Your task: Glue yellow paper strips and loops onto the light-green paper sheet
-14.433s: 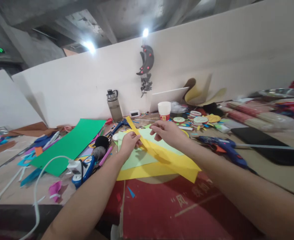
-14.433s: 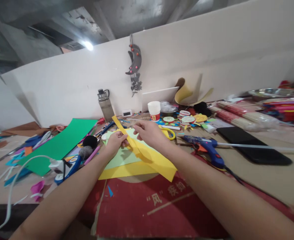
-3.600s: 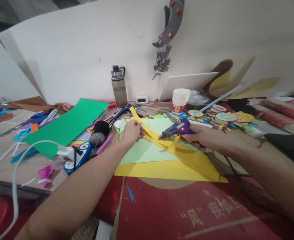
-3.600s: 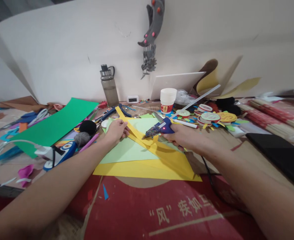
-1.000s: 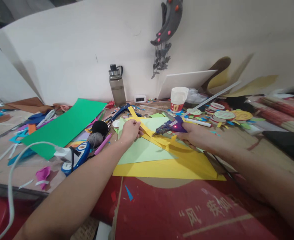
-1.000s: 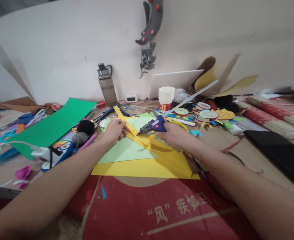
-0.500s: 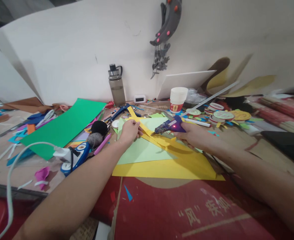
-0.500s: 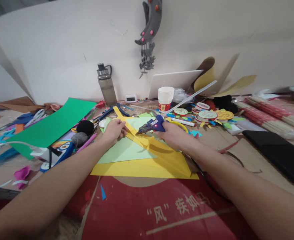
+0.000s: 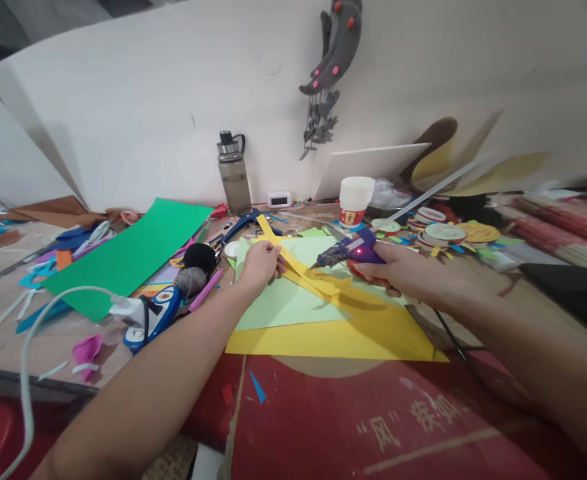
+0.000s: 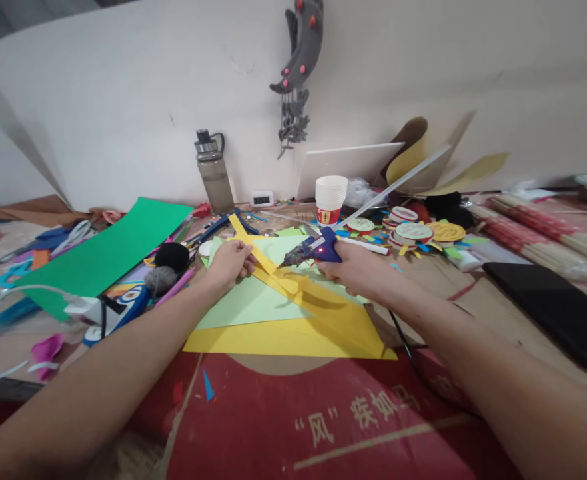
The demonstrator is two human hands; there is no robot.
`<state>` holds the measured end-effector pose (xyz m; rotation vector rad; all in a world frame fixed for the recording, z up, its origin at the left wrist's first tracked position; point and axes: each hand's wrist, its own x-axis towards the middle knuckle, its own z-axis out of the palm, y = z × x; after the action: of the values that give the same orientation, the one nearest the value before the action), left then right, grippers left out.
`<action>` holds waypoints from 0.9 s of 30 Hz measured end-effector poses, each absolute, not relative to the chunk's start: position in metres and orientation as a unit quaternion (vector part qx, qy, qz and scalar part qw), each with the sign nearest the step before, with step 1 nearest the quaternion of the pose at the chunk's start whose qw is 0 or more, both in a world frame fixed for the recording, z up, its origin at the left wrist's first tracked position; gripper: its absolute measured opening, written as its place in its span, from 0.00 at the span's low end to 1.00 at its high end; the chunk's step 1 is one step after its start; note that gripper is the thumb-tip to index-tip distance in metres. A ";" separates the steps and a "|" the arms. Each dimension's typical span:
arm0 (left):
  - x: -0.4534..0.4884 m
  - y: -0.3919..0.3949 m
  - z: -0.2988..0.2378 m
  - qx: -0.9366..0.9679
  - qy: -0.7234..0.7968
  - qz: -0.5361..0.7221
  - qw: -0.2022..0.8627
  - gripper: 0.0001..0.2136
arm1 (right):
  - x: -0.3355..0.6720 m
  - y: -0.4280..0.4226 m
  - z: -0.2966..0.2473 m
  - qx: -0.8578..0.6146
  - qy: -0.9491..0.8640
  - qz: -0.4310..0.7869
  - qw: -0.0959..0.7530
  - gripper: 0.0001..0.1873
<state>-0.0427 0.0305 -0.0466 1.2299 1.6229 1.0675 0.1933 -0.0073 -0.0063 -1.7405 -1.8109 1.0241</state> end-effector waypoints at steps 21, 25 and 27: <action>-0.046 0.027 -0.046 0.523 0.655 0.368 0.402 0.11 | 0.162 -0.002 -0.017 -0.590 -0.769 0.138 0.205 0.13; -0.045 0.027 -0.045 0.525 0.663 0.364 0.390 0.11 | 0.161 -0.003 -0.017 -0.585 -0.781 0.126 0.178 0.11; -0.044 0.027 -0.045 0.520 0.665 0.368 0.390 0.11 | 0.162 -0.004 -0.016 -0.589 -0.782 0.112 0.170 0.10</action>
<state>-0.0442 0.0271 -0.0446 1.3229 1.6898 0.9347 0.1619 -0.0036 -0.0157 -1.6747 -2.2223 0.3192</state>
